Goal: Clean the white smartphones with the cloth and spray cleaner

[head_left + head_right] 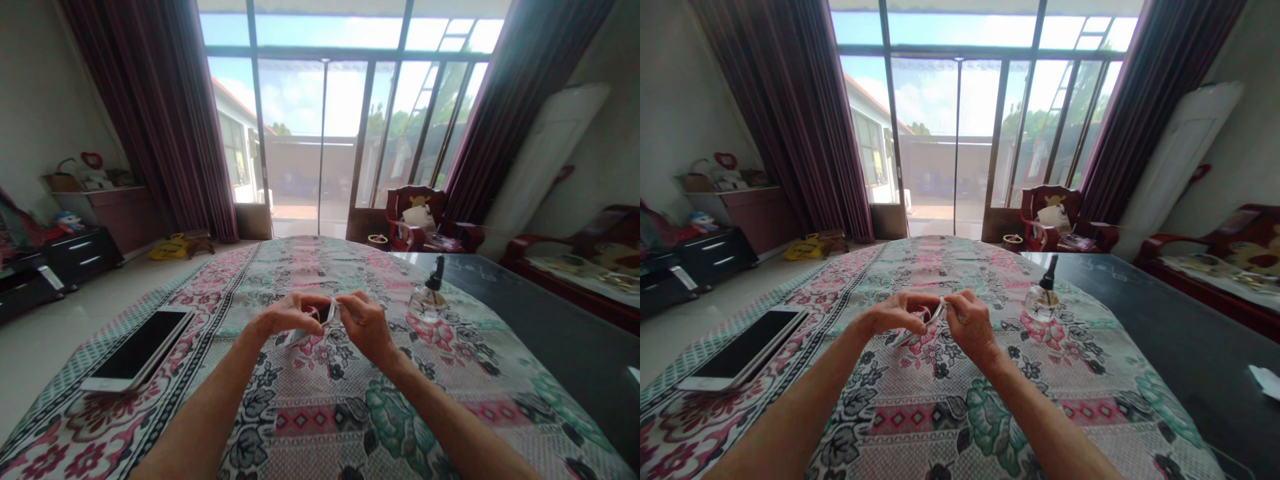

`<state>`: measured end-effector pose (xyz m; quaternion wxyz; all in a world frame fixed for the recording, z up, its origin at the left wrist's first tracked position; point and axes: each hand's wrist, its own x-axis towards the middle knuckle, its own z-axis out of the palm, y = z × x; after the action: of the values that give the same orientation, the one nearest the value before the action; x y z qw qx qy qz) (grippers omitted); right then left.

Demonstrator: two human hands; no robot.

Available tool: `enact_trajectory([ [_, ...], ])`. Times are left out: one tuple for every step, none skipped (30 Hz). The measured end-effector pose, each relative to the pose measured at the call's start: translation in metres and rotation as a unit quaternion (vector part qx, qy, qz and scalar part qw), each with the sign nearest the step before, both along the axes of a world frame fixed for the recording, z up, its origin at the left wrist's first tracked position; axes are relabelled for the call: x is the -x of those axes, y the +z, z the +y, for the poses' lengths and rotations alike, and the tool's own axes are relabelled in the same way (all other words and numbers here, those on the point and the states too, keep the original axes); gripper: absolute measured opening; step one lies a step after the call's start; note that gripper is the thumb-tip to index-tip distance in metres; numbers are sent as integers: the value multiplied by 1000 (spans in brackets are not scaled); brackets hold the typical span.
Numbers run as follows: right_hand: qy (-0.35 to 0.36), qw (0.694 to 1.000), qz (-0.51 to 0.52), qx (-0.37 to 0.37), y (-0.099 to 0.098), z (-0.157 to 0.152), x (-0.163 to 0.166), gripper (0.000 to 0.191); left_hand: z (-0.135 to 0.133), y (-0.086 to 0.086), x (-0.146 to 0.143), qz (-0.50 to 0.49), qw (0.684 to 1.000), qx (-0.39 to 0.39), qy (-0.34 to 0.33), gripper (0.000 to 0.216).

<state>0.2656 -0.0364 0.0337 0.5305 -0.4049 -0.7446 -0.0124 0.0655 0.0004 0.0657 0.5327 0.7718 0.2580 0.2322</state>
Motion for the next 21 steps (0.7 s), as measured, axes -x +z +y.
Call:
enact_trajectory([
  [4, 1000, 2, -1, 1, -2, 2, 18, 1, -1, 0, -2, 1000, -1, 7, 49],
  [9, 1000, 4, -3, 3, -4, 4, 18, 3, -3, 0, -6, 1000, -2, 17, 47],
  [17, 1000, 5, -5, 5, -6, 6, 17, 4, -5, 0, -12, 999, -2, 31, 46],
  [27, 1000, 6, -8, 7, -8, 8, 17, 6, -6, 1, -18, 999, -1, 48, 45],
  [39, 999, 6, -12, 9, -10, 10, 17, 8, -7, 2, -26, 997, 0, 66, 45],
  [52, 999, 3, -12, 11, -12, 11, 17, 9, -8, 3, -36, 996, 2, 83, 45],
  [65, 998, -4, -9, 12, -13, 12, 17, 10, -9, 4, -47, 994, 5, 97, 46],
  [75, 997, -16, -1, 12, -14, 13, 17, 11, -8, 6, -59, 992, 9, 109, 47],
  [82, 996, -35, 12, 11, -14, 13, 18, 11, -8, 7, -71, 990, 14, 118, 48],
  [84, 994, -59, 28, 9, -14, 13, 19, 11, -7, 9, -80, 989, 20, 125, 49],
  [83, 992, -89, 46, 6, -14, 13, 20, 12, -6, 10, -85, 988, 26, 127, 50],
  [78, 988, -119, 65, 3, -14, 12, 19, 12, -6, 11, -87, 988, 30, 126, 51],
  [73, 983, -148, 83, 0, -15, 12, 19, 12, -6, 12, -86, 988, 32, 124, 52],
  [72, 977, -173, 100, -2, -16, 12, 18, 12, -6, 12, -85, 989, 32, 119, 51],
  [77, 972, -188, 118, -3, -17, 11, 18, 13, -7, 12, -87, 989, 30, 113, 51],
  [95, 966, -195, 139, -2, -19, 11, 19, 14, -8, 12, -89, 990, 28, 109, 51],
  [127, 958, -196, 164, 0, -21, 10, 19, 15, -9, 12, -91, 990, 28, 106, 51],
  [170, 946, -196, 195, 3, -22, 9, 19, 16, -10, 12, -93, 989, 28, 107, 51],
  [215, 930, -194, 226, 6, -24, 8, 19, 16, -11, 12, -94, 989, 30, 110, 51],
  [253, 914, -191, 254, 9, -25, 7, 17, 16, -12, 12, -94, 989, 31, 114, 51],
  [276, 902, -184, 275, 12, -25, 5, 16, 16, -12, 12, -94, 988, 31, 119, 51],
])
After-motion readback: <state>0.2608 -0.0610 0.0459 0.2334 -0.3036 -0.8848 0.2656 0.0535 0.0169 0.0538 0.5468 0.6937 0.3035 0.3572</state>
